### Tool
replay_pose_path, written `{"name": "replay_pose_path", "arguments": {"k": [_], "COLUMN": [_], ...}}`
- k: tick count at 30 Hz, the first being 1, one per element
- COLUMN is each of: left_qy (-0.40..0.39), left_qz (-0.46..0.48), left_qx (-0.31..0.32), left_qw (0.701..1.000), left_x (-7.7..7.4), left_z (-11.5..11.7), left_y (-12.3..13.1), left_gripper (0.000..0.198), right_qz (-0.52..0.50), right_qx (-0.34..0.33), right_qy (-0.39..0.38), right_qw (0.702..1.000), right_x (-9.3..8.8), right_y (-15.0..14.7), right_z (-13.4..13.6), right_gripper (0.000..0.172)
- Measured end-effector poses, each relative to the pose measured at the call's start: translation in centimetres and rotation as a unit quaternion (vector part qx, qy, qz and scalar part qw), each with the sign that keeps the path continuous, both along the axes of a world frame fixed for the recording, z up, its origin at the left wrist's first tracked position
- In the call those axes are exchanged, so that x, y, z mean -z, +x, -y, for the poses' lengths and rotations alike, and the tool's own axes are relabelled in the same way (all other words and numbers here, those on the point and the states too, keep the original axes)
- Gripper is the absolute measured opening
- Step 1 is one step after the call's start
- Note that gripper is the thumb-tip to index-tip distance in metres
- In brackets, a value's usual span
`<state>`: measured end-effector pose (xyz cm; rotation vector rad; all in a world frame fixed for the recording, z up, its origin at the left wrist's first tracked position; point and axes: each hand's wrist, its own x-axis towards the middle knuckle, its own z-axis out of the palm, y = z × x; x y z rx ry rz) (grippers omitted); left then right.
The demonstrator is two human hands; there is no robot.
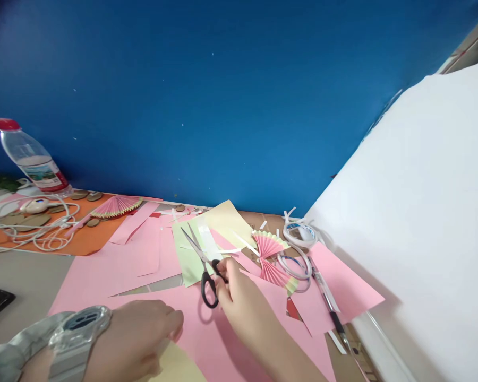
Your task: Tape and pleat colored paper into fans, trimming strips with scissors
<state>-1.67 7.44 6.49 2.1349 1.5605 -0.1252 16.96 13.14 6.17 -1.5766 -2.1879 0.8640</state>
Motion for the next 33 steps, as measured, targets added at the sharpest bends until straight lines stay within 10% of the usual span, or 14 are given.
{"name": "replay_pose_path", "arguments": {"k": [4,8,17,25,33], "left_qy": [-0.027,-0.040,-0.063,-0.095,-0.153], "left_qz": [0.111,0.188,0.328,0.434,0.476], "left_qx": [-0.048,-0.105,-0.084,-0.067,-0.037], "left_qw": [0.992,0.976,0.939,0.893,0.865], "left_x": [-0.5,0.2,3.6,5.4,4.9], "left_z": [-0.7,-2.0,-3.6,-3.6,-4.1], "left_y": [-0.6,-0.8,-1.2,-1.6,-2.2], "left_gripper": [0.029,0.020,0.037,0.046,0.045], "right_qz": [-0.377,-0.516,-0.482,-0.393,-0.450], "right_qx": [-0.048,-0.036,-0.062,-0.094,-0.077], "right_qy": [-0.248,-0.377,-0.380,-0.274,-0.295], "right_qw": [0.891,0.768,0.787,0.872,0.840], "right_x": [1.5,3.1,2.8,3.4,4.1], "right_y": [-1.2,-1.6,-0.8,-1.2,-0.7], "right_z": [0.7,0.5,0.0,0.6,0.5], "right_gripper": [0.029,0.041,0.040,0.030,0.043]}}
